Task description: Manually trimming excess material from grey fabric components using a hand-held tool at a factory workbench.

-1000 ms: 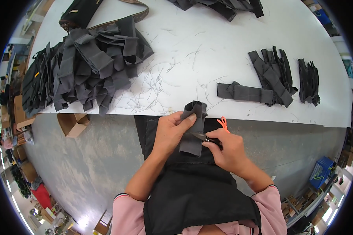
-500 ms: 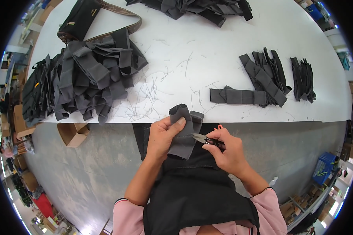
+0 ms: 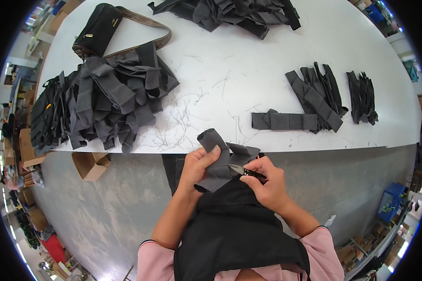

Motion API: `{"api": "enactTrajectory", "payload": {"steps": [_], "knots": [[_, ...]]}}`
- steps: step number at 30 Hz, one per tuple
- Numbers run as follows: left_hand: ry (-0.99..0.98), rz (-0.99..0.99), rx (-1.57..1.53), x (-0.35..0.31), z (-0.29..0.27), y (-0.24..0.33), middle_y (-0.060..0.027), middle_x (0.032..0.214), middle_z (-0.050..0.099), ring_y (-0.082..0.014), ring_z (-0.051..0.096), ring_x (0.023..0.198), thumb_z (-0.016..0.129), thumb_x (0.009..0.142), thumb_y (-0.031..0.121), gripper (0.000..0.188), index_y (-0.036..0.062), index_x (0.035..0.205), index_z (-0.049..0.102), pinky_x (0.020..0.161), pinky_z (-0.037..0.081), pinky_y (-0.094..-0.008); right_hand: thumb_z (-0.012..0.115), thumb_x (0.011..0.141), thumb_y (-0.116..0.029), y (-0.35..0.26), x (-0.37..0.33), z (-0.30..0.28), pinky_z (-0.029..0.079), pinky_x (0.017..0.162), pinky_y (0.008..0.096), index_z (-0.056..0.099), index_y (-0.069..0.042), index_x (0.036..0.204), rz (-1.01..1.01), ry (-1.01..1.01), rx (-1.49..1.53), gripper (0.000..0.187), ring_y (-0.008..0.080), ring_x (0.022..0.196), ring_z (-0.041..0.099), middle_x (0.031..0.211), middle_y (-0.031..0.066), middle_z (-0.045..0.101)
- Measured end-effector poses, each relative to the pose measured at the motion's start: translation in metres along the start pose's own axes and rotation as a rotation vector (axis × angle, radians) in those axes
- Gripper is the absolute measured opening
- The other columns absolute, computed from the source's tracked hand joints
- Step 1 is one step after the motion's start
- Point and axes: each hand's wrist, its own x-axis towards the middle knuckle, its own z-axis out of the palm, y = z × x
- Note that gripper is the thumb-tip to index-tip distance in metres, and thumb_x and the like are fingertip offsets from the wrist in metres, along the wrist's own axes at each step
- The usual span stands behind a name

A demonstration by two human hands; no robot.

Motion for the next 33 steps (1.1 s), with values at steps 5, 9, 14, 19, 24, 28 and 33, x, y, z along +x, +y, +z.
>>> {"api": "enactTrajectory", "payload": {"steps": [5, 9, 14, 19, 24, 28, 33], "knots": [[-0.084, 0.001, -0.034, -0.009, -0.007, 0.003, -0.0066, 0.08, 0.066, -0.0094, 0.061, 0.065, 0.063, 0.089, 0.021, 0.021, 0.0009, 0.084, 0.062, 0.058, 0.049, -0.0226, 0.067, 0.077, -0.001, -0.003, -0.006, -0.001, 0.049, 0.061, 0.0244, 0.055, 0.001, 0.094, 0.047, -0.054, 0.233, 0.02, 0.014, 0.069, 0.063, 0.078, 0.0088, 0.064], [-0.464, 0.09, -0.303, 0.001, -0.014, -0.014, -0.0071, 0.073, 0.061, -0.0174, 0.061, 0.067, 0.062, 0.089, 0.028, 0.025, 0.0036, 0.093, 0.059, 0.07, 0.049, -0.0303, 0.061, 0.075, 0.006, -0.014, -0.014, -0.019, 0.04, 0.052, 0.0188, 0.05, 0.001, 0.099, 0.058, -0.12, 0.672, 0.027, 0.0078, 0.059, 0.053, 0.078, 0.0066, 0.06], [0.092, 0.063, 0.196, 0.003, -0.021, 0.005, 0.0043, 0.068, 0.056, -0.0075, 0.051, 0.059, 0.066, 0.085, 0.037, 0.029, 0.0085, 0.086, 0.06, 0.055, 0.04, -0.0256, 0.057, 0.081, 0.002, 0.006, -0.008, -0.012, 0.032, 0.052, 0.0165, 0.052, -0.002, 0.101, 0.014, 0.079, 0.365, 0.02, 0.0017, 0.059, 0.04, 0.069, -0.0027, 0.049], [-0.052, 1.155, 0.844, -0.041, -0.041, 0.15, -0.0122, 0.082, 0.058, -0.0222, 0.054, 0.081, 0.045, 0.088, 0.054, 0.055, 0.0013, 0.079, 0.057, 0.073, 0.041, -0.0317, 0.055, 0.09, -0.005, 0.009, 0.021, -0.024, 0.037, 0.054, 0.0206, 0.062, -0.001, 0.097, 0.122, 0.222, 0.023, 0.011, 0.0054, 0.055, 0.042, 0.062, -0.0032, 0.047], [0.529, 0.961, 1.244, -0.054, -0.139, 0.275, -0.0088, 0.085, 0.055, -0.017, 0.052, 0.087, 0.039, 0.094, 0.051, 0.056, -0.0002, 0.08, 0.054, 0.082, 0.037, -0.0289, 0.059, 0.083, 0.0, 0.036, 0.042, -0.065, 0.043, 0.058, 0.026, 0.063, -0.001, 0.096, -0.18, 0.377, -0.402, 0.013, 0.0173, 0.065, 0.056, 0.085, 0.0074, 0.057], [0.6, 0.814, 1.797, -0.049, -0.186, 0.299, -0.0074, 0.108, 0.061, -0.0212, 0.055, 0.101, 0.059, 0.09, 0.026, 0.019, 0.0083, 0.097, 0.061, 0.09, 0.037, -0.0338, 0.065, 0.071, 0.005, 0.054, 0.052, -0.094, 0.049, 0.067, 0.0362, 0.058, -0.005, 0.108, -0.099, 0.276, -0.687, 0.039, 0.0309, 0.081, 0.061, 0.108, 0.0087, 0.053], [1.49, 1.49, 2.181, -0.051, -0.127, 0.261, -0.0064, 0.134, 0.049, -0.0267, 0.046, 0.124, 0.061, 0.089, 0.029, 0.033, 0.0161, 0.119, 0.058, 0.096, 0.036, -0.0432, 0.072, 0.064, 0.001, 0.079, 0.07, -0.119, 0.049, 0.072, 0.0429, 0.053, -0.008, 0.112, 0.067, 0.098, -0.847, 0.053, 0.0363, 0.088, 0.06, 0.114, 0.0073, 0.051]]}}
